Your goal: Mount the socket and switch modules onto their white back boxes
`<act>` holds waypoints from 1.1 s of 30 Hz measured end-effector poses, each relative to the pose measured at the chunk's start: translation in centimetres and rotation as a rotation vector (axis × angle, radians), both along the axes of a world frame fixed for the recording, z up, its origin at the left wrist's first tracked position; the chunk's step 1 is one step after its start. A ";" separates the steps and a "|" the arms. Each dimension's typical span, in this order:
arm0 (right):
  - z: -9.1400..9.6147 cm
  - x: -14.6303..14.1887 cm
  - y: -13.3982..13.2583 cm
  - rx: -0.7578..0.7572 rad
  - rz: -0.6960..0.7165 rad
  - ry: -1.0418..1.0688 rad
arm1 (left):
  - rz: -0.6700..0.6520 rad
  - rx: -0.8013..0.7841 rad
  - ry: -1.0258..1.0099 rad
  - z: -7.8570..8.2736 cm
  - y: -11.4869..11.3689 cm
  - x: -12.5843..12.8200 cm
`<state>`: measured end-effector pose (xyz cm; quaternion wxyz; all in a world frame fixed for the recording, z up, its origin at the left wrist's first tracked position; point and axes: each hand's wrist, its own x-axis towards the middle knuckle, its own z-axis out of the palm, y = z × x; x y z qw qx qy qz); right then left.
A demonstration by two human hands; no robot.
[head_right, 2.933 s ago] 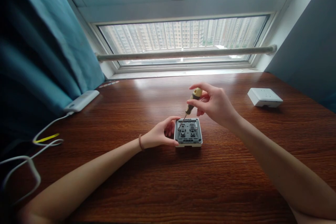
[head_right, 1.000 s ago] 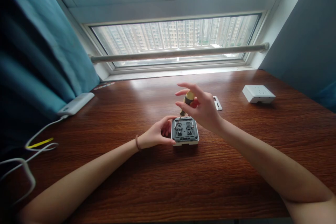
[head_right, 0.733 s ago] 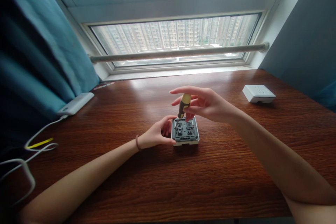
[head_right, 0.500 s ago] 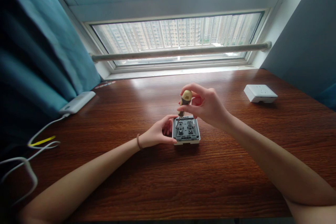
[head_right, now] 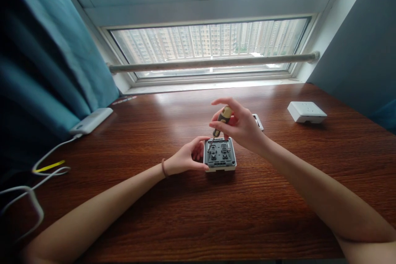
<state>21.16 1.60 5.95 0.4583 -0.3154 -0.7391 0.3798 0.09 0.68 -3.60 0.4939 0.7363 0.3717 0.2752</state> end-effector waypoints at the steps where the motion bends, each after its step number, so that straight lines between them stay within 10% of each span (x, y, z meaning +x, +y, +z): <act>1: 0.4 0.3 0.0 -0.041 0.099 -0.003 | 0.000 -0.002 -0.005 0.0 0.0 0.0; 7: 1.9 1.6 -0.3 -0.125 0.325 -0.122 | -0.006 -0.035 -0.040 0.0 -0.1 0.1; 20: -0.9 -0.8 -0.6 0.228 -0.551 -0.148 | 0.004 0.001 -0.002 -0.1 -0.1 0.0; 33: 1.1 1.1 -0.2 -0.124 0.314 -0.023 | -0.010 -0.025 -0.018 -0.1 -0.1 0.1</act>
